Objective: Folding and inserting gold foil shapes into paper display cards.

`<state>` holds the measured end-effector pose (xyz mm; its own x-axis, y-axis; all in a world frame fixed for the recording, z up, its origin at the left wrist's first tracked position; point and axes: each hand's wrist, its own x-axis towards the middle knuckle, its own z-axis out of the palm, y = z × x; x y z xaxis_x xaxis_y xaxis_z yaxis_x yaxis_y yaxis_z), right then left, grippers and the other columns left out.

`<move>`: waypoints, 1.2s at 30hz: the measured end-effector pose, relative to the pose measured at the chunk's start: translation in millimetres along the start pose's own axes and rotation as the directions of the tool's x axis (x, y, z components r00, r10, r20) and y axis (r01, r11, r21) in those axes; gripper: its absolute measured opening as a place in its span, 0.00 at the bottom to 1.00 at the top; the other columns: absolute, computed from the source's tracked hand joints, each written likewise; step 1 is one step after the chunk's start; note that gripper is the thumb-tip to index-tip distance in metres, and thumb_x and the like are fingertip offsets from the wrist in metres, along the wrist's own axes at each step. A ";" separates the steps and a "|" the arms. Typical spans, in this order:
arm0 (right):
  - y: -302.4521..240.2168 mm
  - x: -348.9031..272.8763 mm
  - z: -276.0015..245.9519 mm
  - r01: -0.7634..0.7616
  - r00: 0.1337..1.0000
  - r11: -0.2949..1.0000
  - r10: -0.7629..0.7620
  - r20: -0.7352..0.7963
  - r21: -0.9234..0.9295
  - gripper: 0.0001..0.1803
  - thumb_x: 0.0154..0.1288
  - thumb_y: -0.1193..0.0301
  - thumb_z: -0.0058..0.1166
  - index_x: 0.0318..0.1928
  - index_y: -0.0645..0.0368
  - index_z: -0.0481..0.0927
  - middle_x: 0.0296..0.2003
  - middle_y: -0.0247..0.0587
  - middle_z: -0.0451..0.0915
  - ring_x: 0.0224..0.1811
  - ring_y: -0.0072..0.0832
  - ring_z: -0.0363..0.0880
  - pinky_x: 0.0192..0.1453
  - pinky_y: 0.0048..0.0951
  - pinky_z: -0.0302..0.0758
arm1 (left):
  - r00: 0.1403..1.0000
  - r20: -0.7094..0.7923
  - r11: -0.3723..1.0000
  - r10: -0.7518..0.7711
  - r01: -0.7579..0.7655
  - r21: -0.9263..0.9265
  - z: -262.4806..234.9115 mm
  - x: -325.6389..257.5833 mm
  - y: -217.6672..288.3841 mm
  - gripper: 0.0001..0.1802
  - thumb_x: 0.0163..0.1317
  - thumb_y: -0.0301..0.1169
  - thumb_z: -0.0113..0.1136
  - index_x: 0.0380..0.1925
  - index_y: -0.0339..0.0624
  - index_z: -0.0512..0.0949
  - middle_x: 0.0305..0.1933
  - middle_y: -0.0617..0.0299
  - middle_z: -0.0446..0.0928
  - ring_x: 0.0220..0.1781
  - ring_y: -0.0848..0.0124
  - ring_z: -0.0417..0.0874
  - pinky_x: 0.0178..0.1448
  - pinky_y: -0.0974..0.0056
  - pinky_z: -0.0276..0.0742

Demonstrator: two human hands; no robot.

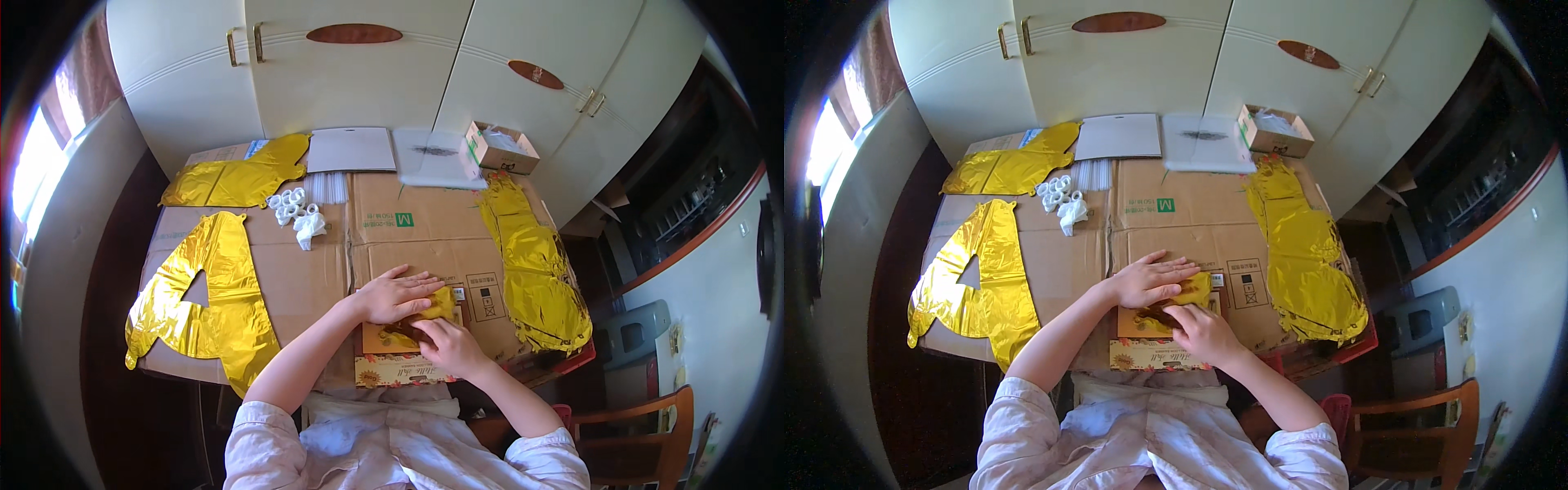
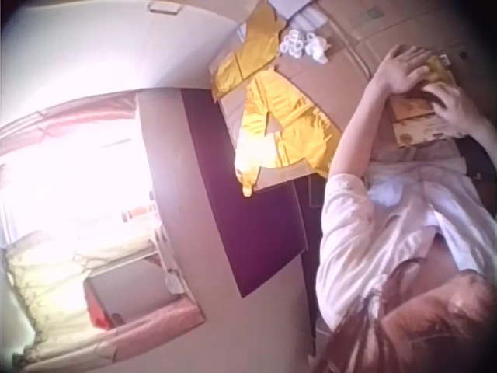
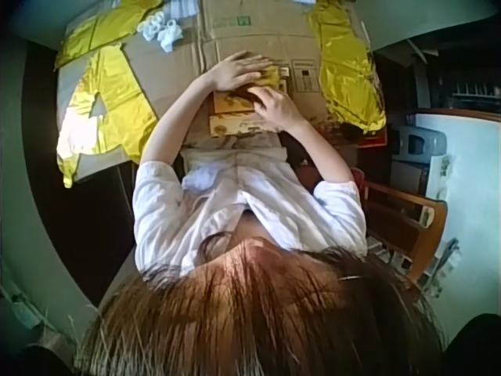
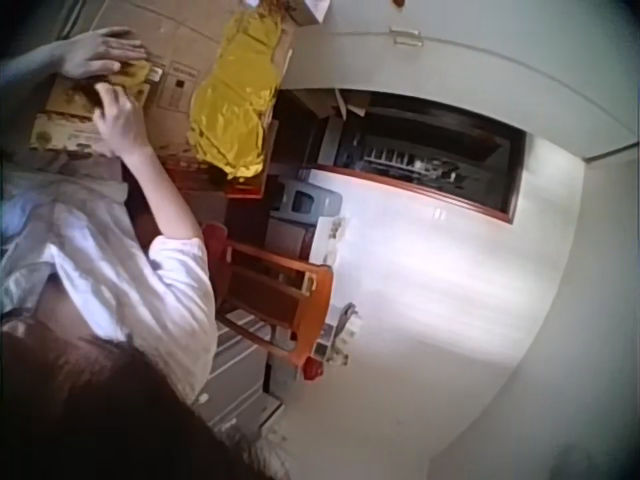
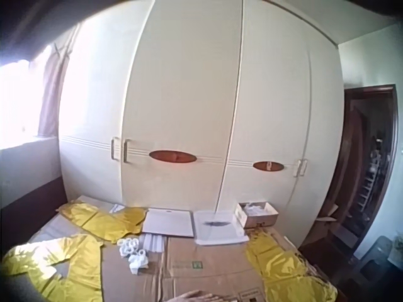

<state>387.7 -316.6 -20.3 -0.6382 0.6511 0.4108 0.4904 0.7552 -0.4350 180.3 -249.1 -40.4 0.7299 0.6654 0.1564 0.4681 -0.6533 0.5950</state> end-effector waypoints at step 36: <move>-10.8 -6.2 9.9 0.172 0.985 0.745 -0.142 0.099 -0.644 0.13 0.58 0.69 0.52 0.43 0.56 0.83 0.37 0.28 0.79 0.46 0.25 0.72 0.52 0.30 0.66 | 0.996 0.068 0.997 -0.064 0.066 -0.028 -1.5 1.1 -1.9 0.30 0.76 0.44 0.29 0.73 0.46 0.57 0.76 0.59 0.57 0.79 0.64 0.52 0.81 0.51 0.37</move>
<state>380.5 -329.6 -26.1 -0.7570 0.5264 0.3872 0.6378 0.7239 0.2628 179.5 -246.5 -40.2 0.7308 0.6796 0.0638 0.5012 -0.5976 0.6258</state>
